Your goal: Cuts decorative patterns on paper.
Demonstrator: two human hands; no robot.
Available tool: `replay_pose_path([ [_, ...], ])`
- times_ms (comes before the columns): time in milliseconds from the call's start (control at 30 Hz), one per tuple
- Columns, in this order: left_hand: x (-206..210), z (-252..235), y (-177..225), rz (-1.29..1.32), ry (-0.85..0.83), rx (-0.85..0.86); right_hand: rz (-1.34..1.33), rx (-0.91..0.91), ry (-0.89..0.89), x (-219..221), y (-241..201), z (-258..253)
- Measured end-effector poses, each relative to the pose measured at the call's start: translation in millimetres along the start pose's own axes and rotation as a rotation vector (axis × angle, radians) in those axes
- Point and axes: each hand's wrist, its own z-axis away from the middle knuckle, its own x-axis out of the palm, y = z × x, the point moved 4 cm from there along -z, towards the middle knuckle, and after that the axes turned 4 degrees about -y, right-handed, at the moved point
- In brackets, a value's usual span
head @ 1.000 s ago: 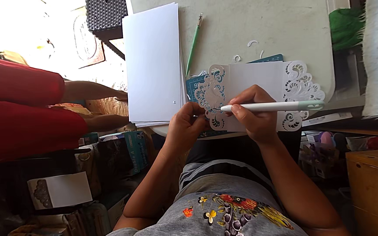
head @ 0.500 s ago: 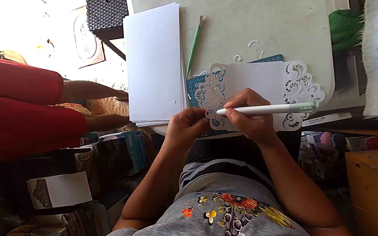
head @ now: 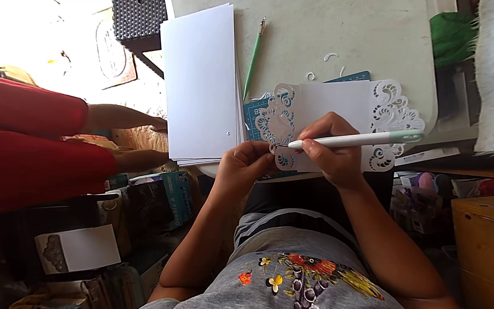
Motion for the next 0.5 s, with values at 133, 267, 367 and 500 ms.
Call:
replay_pose_path([
  [133, 0.5, 0.4, 0.0, 0.026, 0.01, -0.005, 0.002, 0.002, -0.015, 2.0, 0.0, -0.3],
  [267, -0.1, 0.7, -0.9, 0.078, -0.003, -0.035, -0.003, -0.001, -0.01, 0.5, 0.0, 0.0],
  [367, -0.5, 0.1, -2.9, 0.104, -0.002, -0.052, 0.0, 0.002, -0.012, 1.0, 0.2, 0.2],
  [500, -0.4, -0.3, -4.3, 0.126, 0.009, -0.068, 0.009, -0.006, -0.022, 2.7, -0.2, -0.2],
])
